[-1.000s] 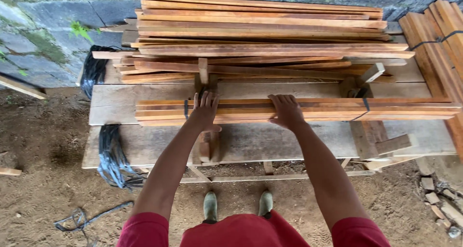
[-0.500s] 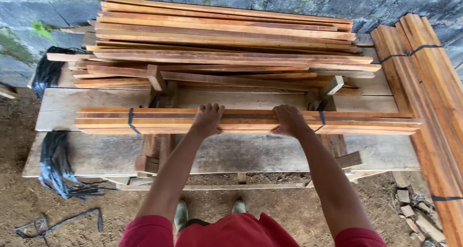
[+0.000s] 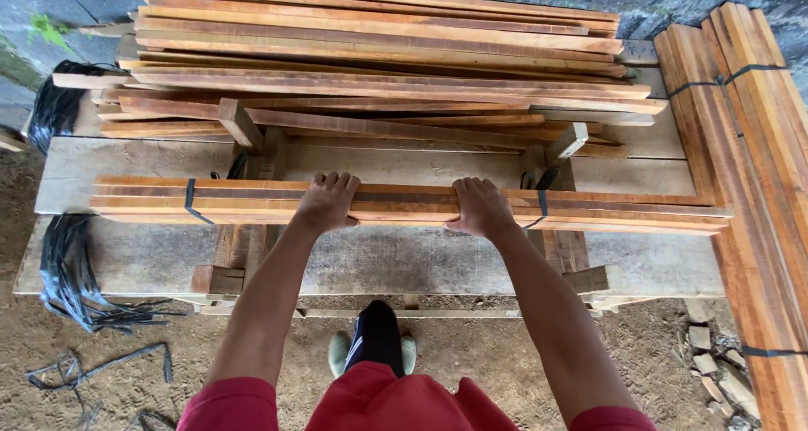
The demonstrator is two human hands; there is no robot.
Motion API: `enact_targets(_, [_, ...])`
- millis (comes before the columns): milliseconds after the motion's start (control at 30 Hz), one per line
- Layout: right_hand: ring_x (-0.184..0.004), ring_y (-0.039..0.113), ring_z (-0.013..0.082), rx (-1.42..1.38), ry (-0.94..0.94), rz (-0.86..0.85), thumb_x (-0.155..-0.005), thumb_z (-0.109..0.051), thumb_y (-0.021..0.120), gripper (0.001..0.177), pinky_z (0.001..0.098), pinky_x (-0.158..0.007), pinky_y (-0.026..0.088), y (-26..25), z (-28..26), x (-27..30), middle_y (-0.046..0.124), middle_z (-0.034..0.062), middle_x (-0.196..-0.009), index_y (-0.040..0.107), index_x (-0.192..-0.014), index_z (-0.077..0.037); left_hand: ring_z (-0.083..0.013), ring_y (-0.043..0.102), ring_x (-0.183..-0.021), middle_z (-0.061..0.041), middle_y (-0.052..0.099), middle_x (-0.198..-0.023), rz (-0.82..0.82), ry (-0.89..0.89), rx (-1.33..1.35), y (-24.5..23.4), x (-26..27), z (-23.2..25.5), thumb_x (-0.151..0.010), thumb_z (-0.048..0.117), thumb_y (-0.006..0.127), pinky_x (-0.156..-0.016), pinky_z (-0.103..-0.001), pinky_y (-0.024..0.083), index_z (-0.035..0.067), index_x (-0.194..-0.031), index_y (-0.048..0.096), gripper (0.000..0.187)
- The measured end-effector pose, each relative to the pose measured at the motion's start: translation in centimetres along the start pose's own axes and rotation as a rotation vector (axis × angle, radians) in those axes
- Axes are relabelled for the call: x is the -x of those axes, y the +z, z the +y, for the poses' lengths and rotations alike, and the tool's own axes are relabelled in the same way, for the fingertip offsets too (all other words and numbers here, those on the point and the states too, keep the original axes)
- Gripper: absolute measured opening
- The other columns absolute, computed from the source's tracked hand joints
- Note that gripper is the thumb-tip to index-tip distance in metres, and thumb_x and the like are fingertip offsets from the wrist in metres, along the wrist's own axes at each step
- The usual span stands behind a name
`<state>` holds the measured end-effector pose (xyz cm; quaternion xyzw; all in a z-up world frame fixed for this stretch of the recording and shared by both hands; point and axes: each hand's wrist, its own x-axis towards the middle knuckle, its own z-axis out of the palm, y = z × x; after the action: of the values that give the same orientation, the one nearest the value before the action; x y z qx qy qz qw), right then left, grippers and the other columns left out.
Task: The recorder is bundling several thin wood planks together using plastic strips.
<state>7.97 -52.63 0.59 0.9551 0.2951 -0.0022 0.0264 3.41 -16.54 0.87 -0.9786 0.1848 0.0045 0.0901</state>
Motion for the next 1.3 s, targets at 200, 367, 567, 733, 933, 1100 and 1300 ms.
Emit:
enact_targets(200, [-0.103, 0.069, 0.0239, -0.013, -0.01, 0.025, -0.063, -0.061, 0.081, 0.075, 0.0376, -0.092, 0.053, -0.4, 0.0, 0.0, 0.066, 0.005, -0.103, 0.058, -0.117, -0.015, -0.0247, 0.062, -0.111, -0.003, 0.06, -0.114, -0.038, 0.014, 0.04, 0.6, -0.2, -0.3, -0.066, 0.06, 0.085, -0.095, -0.043, 0.049, 0.017, -0.125, 0.045, 0.082])
enact_targets(367, [-0.103, 0.069, 0.0243, -0.02, -0.018, 0.013, -0.064, -0.06, 0.081, 0.074, 0.0385, -0.091, 0.053, -0.8, -0.1, 0.0, 0.066, 0.0048, -0.103, 0.057, -0.118, -0.015, -0.0226, 0.062, -0.113, -0.001, 0.059, -0.115, -0.036, 0.015, 0.022, 0.8, -0.3, -0.5, -0.066, 0.063, 0.084, -0.097, -0.041, 0.05, 0.019, -0.126, 0.044, 0.085])
enact_targets(567, [-0.104, 0.069, 0.0262, -0.017, -0.017, 0.012, -0.063, -0.058, 0.083, 0.074, 0.0393, -0.092, 0.054, -1.6, -0.3, 0.1, 0.066, 0.0079, -0.103, 0.058, -0.117, -0.013, -0.0227, 0.063, -0.112, -0.001, 0.06, -0.113, -0.014, 0.011, 0.014, 1.5, -0.6, -0.5, -0.063, 0.064, 0.084, -0.096, -0.042, 0.051, 0.019, -0.125, 0.045, 0.086])
enact_targets(733, [-0.11, 0.068, 0.0279, -0.039, 0.01, -0.077, -0.067, -0.057, 0.082, 0.075, 0.0395, -0.096, 0.052, -2.8, -0.9, 0.9, 0.066, 0.0097, -0.109, 0.056, -0.121, -0.012, -0.0293, 0.063, -0.112, -0.007, 0.059, -0.117, -0.008, 0.015, 0.069, 1.1, 0.2, 0.2, -0.069, 0.056, 0.087, -0.098, -0.046, 0.049, 0.016, -0.125, 0.045, 0.081])
enact_targets(933, [-0.112, 0.068, 0.0259, -0.053, -0.007, -0.137, -0.069, -0.059, 0.08, 0.074, 0.038, -0.099, 0.051, -3.6, -2.2, 3.1, 0.066, 0.0083, -0.11, 0.057, -0.121, -0.012, -0.0261, 0.064, -0.112, -0.004, 0.061, -0.115, -0.016, -0.013, 0.059, 1.5, 3.2, 1.7, -0.063, 0.061, 0.086, -0.098, -0.044, 0.05, 0.017, -0.125, 0.047, 0.086])
enact_targets(1100, [-0.115, 0.067, 0.0289, -0.105, 0.018, -0.237, -0.072, -0.056, 0.08, 0.072, 0.0411, -0.099, 0.052, -4.6, -3.7, 5.4, 0.067, 0.0119, -0.117, 0.055, -0.123, -0.011, -0.0299, 0.062, -0.119, -0.008, 0.062, -0.126, -0.126, 0.022, 0.119, -1.1, 5.0, 2.3, -0.065, 0.06, 0.085, -0.102, -0.045, 0.047, 0.016, -0.129, 0.048, 0.086])
enact_targets(1300, [-0.115, 0.068, 0.0316, -0.211, 0.033, -0.328, -0.067, -0.055, 0.076, 0.075, 0.0453, -0.099, 0.053, -6.1, -2.8, 4.0, 0.069, 0.0115, -0.118, 0.056, -0.125, -0.013, -0.0332, 0.063, -0.122, -0.011, 0.065, -0.129, -0.261, 0.017, 0.229, -0.3, 2.7, 0.9, -0.06, 0.06, 0.088, -0.104, -0.048, 0.049, 0.016, -0.133, 0.048, 0.095])
